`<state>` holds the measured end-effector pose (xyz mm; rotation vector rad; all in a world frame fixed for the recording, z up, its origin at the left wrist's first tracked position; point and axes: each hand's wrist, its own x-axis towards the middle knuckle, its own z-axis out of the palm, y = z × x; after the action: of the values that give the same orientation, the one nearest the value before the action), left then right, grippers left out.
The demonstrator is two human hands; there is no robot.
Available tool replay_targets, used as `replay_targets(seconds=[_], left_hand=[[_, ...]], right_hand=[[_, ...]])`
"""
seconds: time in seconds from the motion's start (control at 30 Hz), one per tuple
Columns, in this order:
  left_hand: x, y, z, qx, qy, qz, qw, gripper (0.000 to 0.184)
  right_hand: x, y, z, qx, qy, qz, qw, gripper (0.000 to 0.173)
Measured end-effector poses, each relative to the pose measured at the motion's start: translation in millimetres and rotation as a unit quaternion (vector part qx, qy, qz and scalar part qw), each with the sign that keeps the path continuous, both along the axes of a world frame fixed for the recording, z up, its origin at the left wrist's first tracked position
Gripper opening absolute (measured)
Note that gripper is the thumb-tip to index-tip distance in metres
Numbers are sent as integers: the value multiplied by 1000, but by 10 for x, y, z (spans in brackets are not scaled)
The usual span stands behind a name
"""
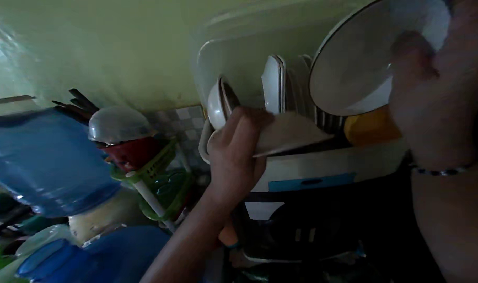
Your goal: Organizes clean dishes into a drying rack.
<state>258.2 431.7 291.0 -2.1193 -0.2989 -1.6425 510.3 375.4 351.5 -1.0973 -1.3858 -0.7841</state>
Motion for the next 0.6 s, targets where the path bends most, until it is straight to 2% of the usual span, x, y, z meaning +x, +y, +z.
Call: replay_targets(seconds=[0.1,0.23,0.37,0.47,0.6], left_hand=[[353,-1,184,-83,8,53,995,22],[784,108,255,-171,100,106,974,16],[919,145,320,-216,129,143,957,20],[857,21,404,-182,54,143,971,19],[971,-208,499,-104,-35,35,993,14]], right_hand=[[139,-60,18,7,43,-29,999,42],[303,-142,31,16,88,-51,995,43],[423,-258,-3,23,96,-45,994,41],[538,-334,-49,38,89,-33,995,38],[806,-468,-113,55,135,-69,987,41]])
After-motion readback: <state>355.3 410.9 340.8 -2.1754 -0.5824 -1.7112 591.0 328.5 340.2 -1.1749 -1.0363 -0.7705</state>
